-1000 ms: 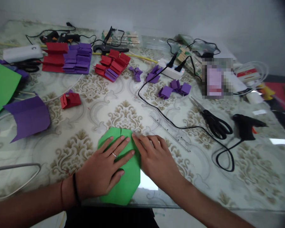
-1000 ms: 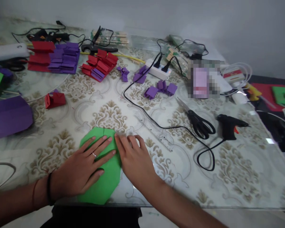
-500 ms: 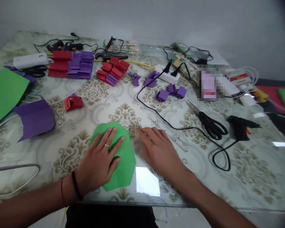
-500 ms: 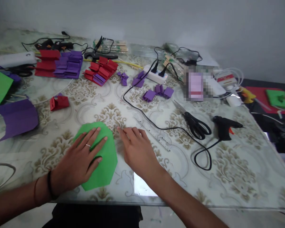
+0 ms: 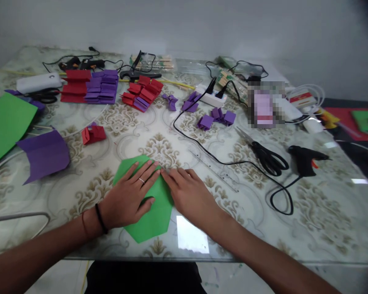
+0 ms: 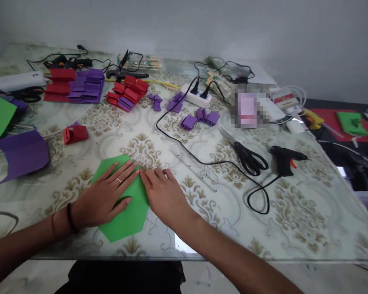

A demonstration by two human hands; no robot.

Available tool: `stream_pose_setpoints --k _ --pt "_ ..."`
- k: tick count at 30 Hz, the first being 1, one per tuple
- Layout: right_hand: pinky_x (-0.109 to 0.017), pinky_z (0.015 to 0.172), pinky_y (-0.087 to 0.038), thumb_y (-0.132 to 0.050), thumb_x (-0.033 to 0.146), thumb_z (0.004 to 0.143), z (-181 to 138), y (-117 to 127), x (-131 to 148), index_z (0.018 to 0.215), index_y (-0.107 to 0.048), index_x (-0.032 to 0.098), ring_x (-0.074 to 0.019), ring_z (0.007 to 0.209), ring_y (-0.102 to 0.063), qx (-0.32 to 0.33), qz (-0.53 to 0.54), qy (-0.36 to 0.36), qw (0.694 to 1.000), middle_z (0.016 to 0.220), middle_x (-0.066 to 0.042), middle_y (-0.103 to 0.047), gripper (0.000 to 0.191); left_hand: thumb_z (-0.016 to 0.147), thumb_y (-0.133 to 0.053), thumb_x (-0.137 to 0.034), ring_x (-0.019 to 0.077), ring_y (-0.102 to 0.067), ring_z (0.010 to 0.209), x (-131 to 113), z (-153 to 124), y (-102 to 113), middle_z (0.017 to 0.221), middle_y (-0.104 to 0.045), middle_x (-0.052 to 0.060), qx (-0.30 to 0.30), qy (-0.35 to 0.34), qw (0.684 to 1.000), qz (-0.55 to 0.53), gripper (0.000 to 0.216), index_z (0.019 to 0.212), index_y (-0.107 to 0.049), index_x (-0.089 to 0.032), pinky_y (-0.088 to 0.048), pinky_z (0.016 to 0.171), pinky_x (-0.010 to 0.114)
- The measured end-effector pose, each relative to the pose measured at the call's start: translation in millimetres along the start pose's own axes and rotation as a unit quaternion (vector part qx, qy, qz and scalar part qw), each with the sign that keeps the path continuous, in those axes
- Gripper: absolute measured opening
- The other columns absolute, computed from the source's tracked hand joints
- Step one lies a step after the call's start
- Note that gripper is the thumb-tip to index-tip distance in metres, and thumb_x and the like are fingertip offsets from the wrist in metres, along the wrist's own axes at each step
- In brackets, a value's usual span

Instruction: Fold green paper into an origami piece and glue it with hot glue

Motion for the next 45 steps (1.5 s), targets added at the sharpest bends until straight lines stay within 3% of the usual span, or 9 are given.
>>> stream_pose_setpoints --k 7,12,17,22,28,31,35,41,45 --pt "-0.041 0.086 -0.043 -0.063 0.000 0.087 -31 6 10 0.121 -0.073 0.007 -0.0257 0.088 -0.060 -0.032 -0.017 0.070 0.997 0.103 -0.010 -0.074 0.036 0.106 -0.051 -0.031 0.0384 -0.019 0.164 1 1 4 0.176 -0.027 0.014 0.016 -0.001 0.999 -0.036 0.059 0.164 -0.042 -0.023 -0.022 0.129 0.061" --pt "-0.042 0.086 -0.043 -0.065 0.001 0.084 -51 11 18 0.112 -0.076 0.007 -0.0242 0.084 -0.060 -0.050 -0.013 0.093 0.994 0.106 -0.012 -0.077 0.031 0.106 -0.050 -0.030 0.0377 -0.019 0.164 1 0 5 0.175 -0.033 0.003 0.014 -0.001 0.999 -0.045 0.059 0.164 -0.041 -0.023 -0.021 0.131 0.060" --pt "-0.042 0.086 -0.046 -0.070 0.003 0.080 -72 20 21 0.096 -0.075 0.015 -0.0228 0.081 -0.062 0.005 0.064 0.095 0.993 0.094 -0.006 -0.076 0.021 0.105 -0.053 -0.033 0.0383 -0.023 0.163 1 3 11 0.171 -0.042 0.003 0.006 -0.011 0.999 -0.040 0.057 0.161 -0.046 -0.025 -0.020 0.131 0.064" --pt "-0.042 0.083 -0.051 -0.063 0.003 0.086 -78 31 7 0.122 -0.071 0.013 -0.0250 0.087 -0.067 0.010 0.099 0.042 0.994 0.096 -0.006 -0.075 0.038 0.100 -0.060 -0.044 0.0432 -0.049 0.145 -3 8 23 0.144 -0.066 0.015 -0.028 0.022 0.999 0.029 0.062 0.155 -0.055 -0.017 -0.021 0.130 0.069" --pt "-0.043 0.081 -0.056 -0.057 0.016 0.102 -51 23 -1 0.141 -0.063 0.011 -0.0259 0.090 -0.069 -0.024 0.086 -0.014 0.996 0.105 -0.010 -0.073 0.040 0.097 -0.062 -0.049 0.0454 -0.064 0.121 -9 3 22 0.117 -0.070 0.026 -0.086 0.104 0.985 0.108 0.060 0.132 -0.069 -0.001 -0.038 0.121 0.070" --pt "-0.044 0.081 -0.056 -0.059 0.022 0.104 -35 13 6 0.145 -0.061 0.014 -0.0266 0.093 -0.069 -0.012 0.066 -0.017 0.998 0.108 -0.010 -0.073 0.041 0.101 -0.058 -0.035 0.0427 -0.061 0.130 -14 2 16 0.129 -0.068 0.025 -0.105 0.070 0.990 0.069 0.046 0.134 -0.068 -0.004 -0.039 0.122 0.067" --pt "-0.045 0.080 -0.054 -0.064 0.022 0.103 -25 2 13 0.135 -0.067 0.013 -0.0291 0.096 -0.069 -0.005 0.013 -0.018 1.000 0.105 -0.010 -0.073 0.034 0.102 -0.049 -0.015 0.0320 -0.052 0.146 -20 1 5 0.148 -0.063 0.019 -0.103 -0.012 0.995 -0.002 0.044 0.144 -0.059 -0.006 -0.043 0.125 0.052" --pt "-0.044 0.079 -0.050 -0.067 0.017 0.100 -37 1 13 0.135 -0.066 0.008 -0.0273 0.095 -0.067 -0.037 -0.035 0.011 0.999 0.108 -0.010 -0.075 0.036 0.105 -0.046 -0.016 0.0284 -0.048 0.152 -16 -1 -3 0.156 -0.058 0.019 -0.090 -0.026 0.995 -0.031 0.046 0.149 -0.052 -0.005 -0.045 0.124 0.049" --pt "-0.043 0.076 -0.047 -0.072 0.014 0.094 -53 5 11 0.112 -0.075 0.013 -0.0255 0.088 -0.065 -0.031 -0.044 0.038 0.998 0.106 -0.008 -0.075 0.019 0.107 -0.045 -0.017 0.0267 -0.047 0.153 -15 -1 -4 0.158 -0.056 0.018 -0.090 -0.022 0.995 -0.037 0.047 0.152 -0.050 -0.007 -0.044 0.125 0.047"
Point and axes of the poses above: each hand's wrist, its own z-axis towards the middle knuckle, its own y-axis out of the back of the hand, x = y × z, the point moved 4 cm from there along z, towards the middle knuckle
